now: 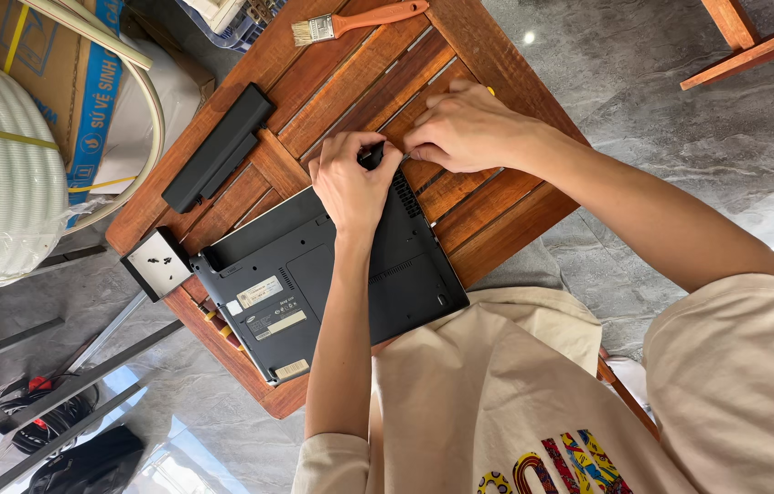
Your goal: The person removes screws from the bottom of a laptop using a screwdriver and then uses a yellow prying tool to separate the laptop casing.
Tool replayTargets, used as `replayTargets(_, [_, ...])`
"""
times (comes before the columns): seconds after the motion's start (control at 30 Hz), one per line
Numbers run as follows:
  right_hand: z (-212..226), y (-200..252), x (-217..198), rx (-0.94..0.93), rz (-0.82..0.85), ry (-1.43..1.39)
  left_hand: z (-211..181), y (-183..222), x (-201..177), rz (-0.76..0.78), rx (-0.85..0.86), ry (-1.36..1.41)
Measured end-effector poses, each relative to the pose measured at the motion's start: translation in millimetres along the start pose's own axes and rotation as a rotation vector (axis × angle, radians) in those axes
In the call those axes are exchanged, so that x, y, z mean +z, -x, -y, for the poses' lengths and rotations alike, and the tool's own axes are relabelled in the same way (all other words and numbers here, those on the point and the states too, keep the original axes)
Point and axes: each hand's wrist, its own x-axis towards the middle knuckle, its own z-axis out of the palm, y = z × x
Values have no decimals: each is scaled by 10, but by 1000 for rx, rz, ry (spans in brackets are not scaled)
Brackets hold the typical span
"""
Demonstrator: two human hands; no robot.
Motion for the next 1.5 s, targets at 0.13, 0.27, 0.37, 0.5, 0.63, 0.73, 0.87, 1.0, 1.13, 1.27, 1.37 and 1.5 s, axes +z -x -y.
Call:
replayTargets(0.13, [3, 3, 13, -39, -25, -8, 4, 4, -2, -1, -6, -5])
replayTargets(0.27, [49, 52, 115, -38, -17, -1, 5, 0, 5, 6, -3, -6])
replayTargets(0.37, [140, 123, 207, -37, -142, 60, 31, 4, -2, 26, -19, 17])
replayTargets(0.5, [159, 143, 283, -68, -265, 115, 45, 6, -1, 53, -50, 46])
replayTargets(0.63, [65, 77, 220, -133, -262, 110, 27, 5, -22, 57, -41, 40])
replayTargets(0.73, [44, 14, 33, -228, -143, 9, 4, 40, -47, 79, -41, 44])
replayTargets(0.87, [28, 5, -49, -206, -119, -45, -22, -7, -38, 51, -18, 54])
replayTargets(1.0, [35, 11, 162, -54, -96, -120, 0, 6, -81, 48, -7, 49])
replayTargets(1.13, [162, 11, 29, 40, -45, -210, -86, -69, -178, -9, 12, 3])
replayTargets(1.27, [400, 137, -157, 66, 38, -241, -66, 80, -186, 24, 32, -9])
replayTargets(1.37, [390, 152, -176, 149, 164, -405, -58, 103, -131, 12, 61, 22])
replayTargets(1.5, [107, 71, 381, 215, 298, -743, -37, 184, -115, 9, 90, 37])
